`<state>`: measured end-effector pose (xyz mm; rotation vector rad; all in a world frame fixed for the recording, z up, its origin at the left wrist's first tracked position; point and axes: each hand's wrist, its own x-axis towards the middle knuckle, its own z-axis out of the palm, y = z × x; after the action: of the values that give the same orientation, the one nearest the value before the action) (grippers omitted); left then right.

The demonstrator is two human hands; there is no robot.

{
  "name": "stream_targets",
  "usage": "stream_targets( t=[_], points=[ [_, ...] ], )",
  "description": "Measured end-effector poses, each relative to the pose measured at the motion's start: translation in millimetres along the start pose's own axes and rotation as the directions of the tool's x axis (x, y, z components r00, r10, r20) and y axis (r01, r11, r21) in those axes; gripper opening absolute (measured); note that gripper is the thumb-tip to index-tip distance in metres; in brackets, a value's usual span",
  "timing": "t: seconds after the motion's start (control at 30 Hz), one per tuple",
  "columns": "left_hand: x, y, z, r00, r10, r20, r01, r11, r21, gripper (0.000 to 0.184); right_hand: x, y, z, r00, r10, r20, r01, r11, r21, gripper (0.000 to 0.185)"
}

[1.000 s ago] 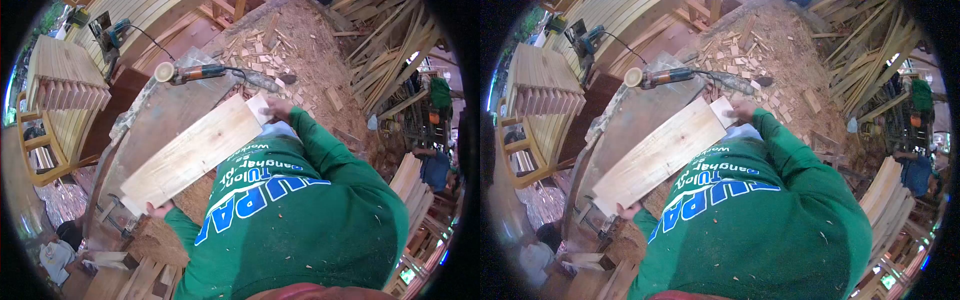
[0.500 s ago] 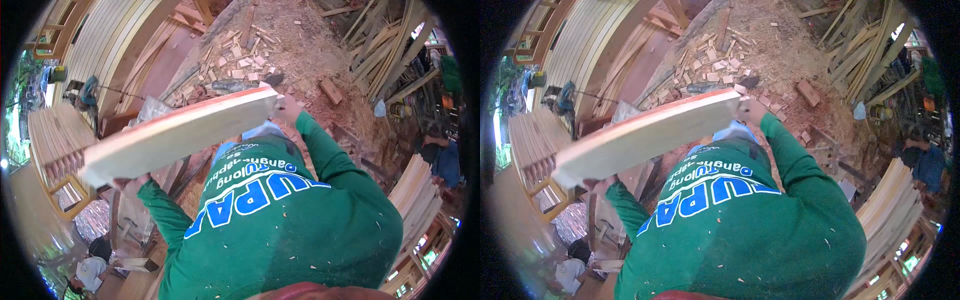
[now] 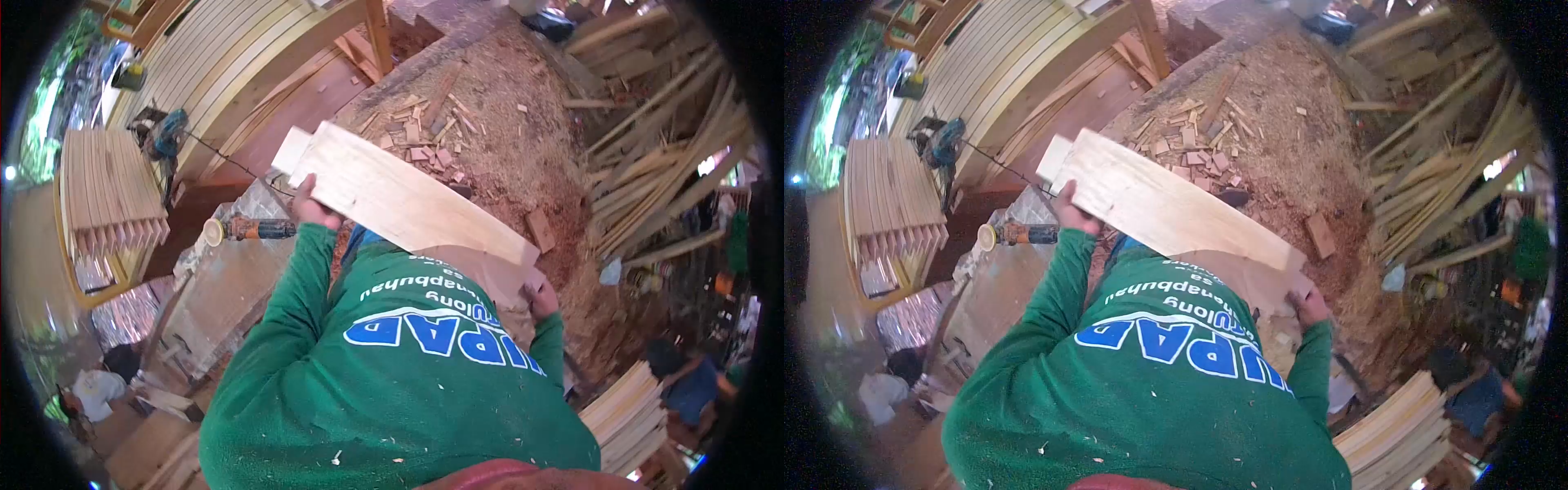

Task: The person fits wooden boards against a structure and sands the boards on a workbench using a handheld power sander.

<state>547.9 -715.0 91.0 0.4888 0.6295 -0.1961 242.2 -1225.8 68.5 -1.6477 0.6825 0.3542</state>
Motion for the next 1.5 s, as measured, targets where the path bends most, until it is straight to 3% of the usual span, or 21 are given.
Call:
stream_targets(
  t=[0.03,0.1,0.17,0.37,0.47,0.6,0.63,0.67,0.73,0.77,0.8,0.87,0.97,1.07,1.1,1.13,1.2,1.23,1.27,1.37,1.5],
  points=[
    [16,-7,-1,0.999,-0.002,0.052,0.001,1.000,0.030,0.064,-1,-1,2,0.999,-0.024,-0.034,0.025,0.999,0.039,0.045],
    [34,-29,18,0.983,-0.158,-0.090,0.169,0.976,0.138,0.059,14,15,-15,0.997,0.058,-0.048,-0.063,0.992,-0.107,0.044],
    [36,-46,53,0.987,-0.154,-0.040,0.159,0.944,0.290,0.057,21,-18,-6,0.996,0.068,-0.062,-0.069,0.998,-0.016,0.048],
    [164,1,108,0.914,-0.404,0.041,0.395,0.907,0.144,0.057,101,-90,38,0.990,0.127,-0.065,-0.128,0.992,-0.004,0.049],
    [231,52,179,0.972,-0.234,-0.014,0.230,0.944,0.237,0.058,173,-105,74,0.986,0.147,-0.076,-0.134,0.978,0.159,0.053],
    [359,135,236,0.984,-0.117,0.134,0.045,0.892,0.449,0.064,246,-269,164,0.977,0.194,-0.086,-0.193,0.981,0.021,0.057],
    [380,156,255,0.981,-0.137,0.140,0.036,0.829,0.558,0.070,269,-302,182,0.977,0.196,-0.085,-0.204,0.975,-0.090,0.056],
    [397,171,266,0.977,-0.157,0.142,0.025,0.755,0.655,0.076,304,-296,193,0.998,-0.046,-0.039,0.033,0.959,-0.282,0.052],
    [416,161,265,0.963,0.199,0.182,-0.216,0.166,0.962,0.087,353,-329,231,0.997,-0.068,-0.043,0.054,0.958,-0.280,0.041],
    [423,154,257,0.900,0.336,0.277,-0.219,-0.202,0.955,0.094,368,-352,259,0.996,0.067,-0.063,-0.074,0.989,-0.125,0.037],
    [437,151,245,0.939,0.210,0.272,-0.234,-0.187,0.954,0.112,382,-376,288,0.976,0.201,-0.082,-0.198,0.979,0.036,0.035],
    [443,162,253,0.942,0.240,0.235,-0.200,-0.161,0.966,0.111,428,-381,321,0.961,0.278,-0.004,-0.266,0.925,0.270,0.031],
    [491,179,231,0.897,0.295,0.330,-0.271,-0.223,0.936,0.107,456,-437,351,0.882,0.445,0.158,-0.469,0.790,0.394,0.015],
    [523,243,266,0.900,0.287,0.328,-0.268,-0.230,0.936,0.105,496,-478,396,0.909,0.384,0.160,-0.416,0.833,0.366,0.020],
    [537,257,271,0.890,0.296,0.347,-0.291,-0.217,0.932,0.105,526,-468,399,0.978,0.136,0.157,-0.157,0.979,0.130,0.020],
    [548,267,275,0.881,0.303,0.364,-0.313,-0.204,0.928,0.105,568,-437,397,0.970,-0.112,0.216,0.138,0.985,-0.106,0.020],
    [548,285,289,0.881,0.297,0.367,-0.314,-0.211,0.926,0.104,607,-452,411,0.942,-0.199,0.271,0.224,0.973,-0.062,0.021],
    [552,289,292,0.877,0.305,0.371,-0.326,-0.190,0.926,0.104,609,-495,433,0.969,-0.044,0.244,-0.005,0.980,0.197,0.022],
    [558,292,295,0.873,0.311,0.375,-0.338,-0.169,0.926,0.104,607,-540,452,0.960,0.118,0.254,-0.224,0.869,0.441,0.024],
    [582,289,292,0.884,0.337,0.322,-0.303,-0.108,0.947,0.104,602,-629,473,0.871,0.334,0.360,-0.377,0.925,0.054,0.028],
    [600,269,281,0.863,0.374,0.339,-0.372,0.016,0.928,0.103,653,-606,467,0.891,0.309,0.334,-0.337,0.941,0.027,0.033]
  ],
)
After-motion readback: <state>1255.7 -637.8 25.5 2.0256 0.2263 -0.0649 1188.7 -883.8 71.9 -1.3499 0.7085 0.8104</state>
